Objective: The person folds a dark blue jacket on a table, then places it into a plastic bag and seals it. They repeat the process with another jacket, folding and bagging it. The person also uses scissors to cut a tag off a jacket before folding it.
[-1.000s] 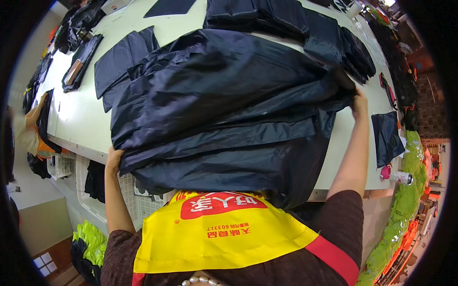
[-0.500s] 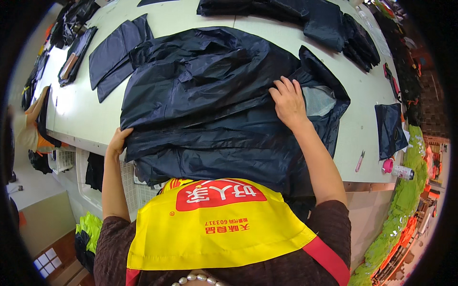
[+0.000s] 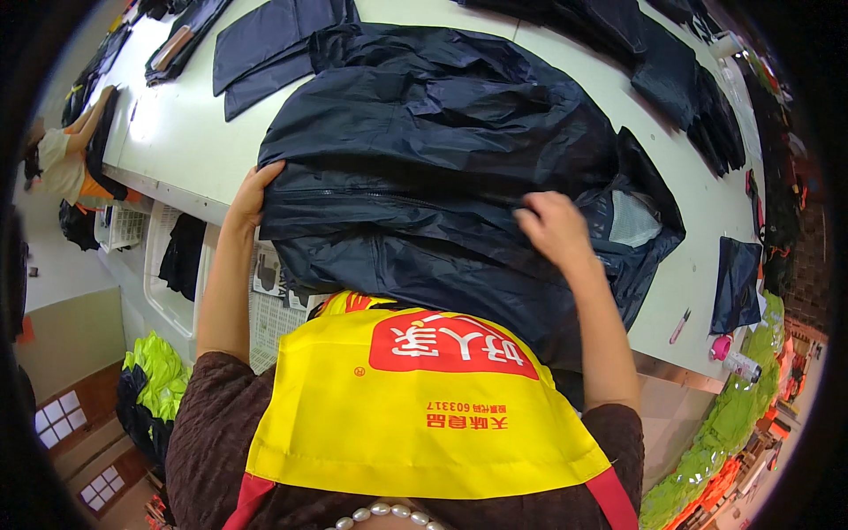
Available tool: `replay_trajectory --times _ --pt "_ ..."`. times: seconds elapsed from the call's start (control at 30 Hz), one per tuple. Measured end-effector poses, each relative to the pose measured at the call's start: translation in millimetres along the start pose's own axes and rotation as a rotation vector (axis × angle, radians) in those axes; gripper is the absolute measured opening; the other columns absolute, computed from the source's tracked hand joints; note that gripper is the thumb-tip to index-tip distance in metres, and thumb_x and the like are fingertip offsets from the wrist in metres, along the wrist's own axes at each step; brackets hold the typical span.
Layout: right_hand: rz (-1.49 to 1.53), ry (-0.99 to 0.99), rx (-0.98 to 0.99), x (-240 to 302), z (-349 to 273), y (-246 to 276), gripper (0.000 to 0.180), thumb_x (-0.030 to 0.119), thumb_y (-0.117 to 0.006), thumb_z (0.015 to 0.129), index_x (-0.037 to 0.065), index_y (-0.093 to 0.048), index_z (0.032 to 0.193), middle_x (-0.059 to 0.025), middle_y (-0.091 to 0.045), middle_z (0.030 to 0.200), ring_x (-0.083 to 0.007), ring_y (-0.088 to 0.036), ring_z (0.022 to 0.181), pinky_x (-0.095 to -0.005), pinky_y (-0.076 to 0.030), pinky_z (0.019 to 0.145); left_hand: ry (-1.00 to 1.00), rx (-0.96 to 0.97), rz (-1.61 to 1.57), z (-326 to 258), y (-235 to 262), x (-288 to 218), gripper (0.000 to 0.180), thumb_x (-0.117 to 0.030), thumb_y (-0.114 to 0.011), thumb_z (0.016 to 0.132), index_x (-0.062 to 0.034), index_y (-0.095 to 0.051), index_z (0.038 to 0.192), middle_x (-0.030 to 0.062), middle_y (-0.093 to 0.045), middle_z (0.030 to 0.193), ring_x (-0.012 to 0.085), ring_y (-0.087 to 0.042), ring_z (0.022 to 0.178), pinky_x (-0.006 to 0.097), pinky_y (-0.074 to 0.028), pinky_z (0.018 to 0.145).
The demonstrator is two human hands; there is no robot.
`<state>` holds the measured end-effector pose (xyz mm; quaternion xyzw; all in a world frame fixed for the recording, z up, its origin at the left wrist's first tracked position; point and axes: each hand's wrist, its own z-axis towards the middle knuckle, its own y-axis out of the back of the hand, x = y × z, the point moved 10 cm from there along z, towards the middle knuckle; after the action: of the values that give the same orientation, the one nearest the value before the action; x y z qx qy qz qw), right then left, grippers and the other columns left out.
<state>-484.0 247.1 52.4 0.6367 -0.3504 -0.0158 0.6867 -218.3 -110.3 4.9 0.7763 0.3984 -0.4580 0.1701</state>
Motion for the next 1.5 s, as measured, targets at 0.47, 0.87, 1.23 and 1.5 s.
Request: replay_trajectory --times 0.47,0.87,1.23,1.5 --pt "0.222 0.323 0.116 144 -5 -34 0.013 0.013 -0.067 0.080 0.003 -0.060 0.083 -0.0119 -0.060 0.085 -0.0281 -0.059 0.077 -0.0344 -0.049 0.068 0.100 0.371 -0.188 -33 -31 2 0.059 -0.007 -0.074 0.068 0.0049 -0.050 0.120 0.0197 -0.063 0.105 0.0265 -0.066 0.089 0.035 -0.054 0.084" --pt "0.143 0.413 0.066 239 68 -41 0.037 0.036 -0.059 0.087 0.001 -0.060 0.078 -0.0187 -0.061 0.076 -0.0340 -0.061 0.074 -0.0417 -0.049 0.066 0.270 0.588 -0.572 -80 -72 9 0.062 -0.010 -0.060 0.066 0.0083 -0.048 0.123 0.0237 -0.059 0.116 0.0355 -0.062 0.102 0.044 -0.048 0.095" --pt "0.185 0.108 -0.055 178 59 -30 0.025 0.028 -0.057 0.082 0.004 -0.063 0.077 -0.0163 -0.064 0.082 -0.0354 -0.062 0.079 -0.0440 -0.050 0.068 -0.104 0.305 0.050 -54 -36 -28 0.059 -0.006 -0.069 0.064 0.0069 -0.052 0.119 0.0170 -0.063 0.105 0.0258 -0.064 0.089 0.035 -0.052 0.085" --pt "-0.214 -0.794 -0.308 -181 -87 116 0.027 0.035 -0.057 0.084 0.009 -0.064 0.080 -0.0143 -0.065 0.083 -0.0344 -0.061 0.081 -0.0437 -0.047 0.070 -0.132 0.136 0.420 -12 18 3 0.049 -0.009 -0.073 0.066 0.0067 -0.058 0.110 0.0115 -0.064 0.095 0.0189 -0.061 0.083 0.030 -0.050 0.079"
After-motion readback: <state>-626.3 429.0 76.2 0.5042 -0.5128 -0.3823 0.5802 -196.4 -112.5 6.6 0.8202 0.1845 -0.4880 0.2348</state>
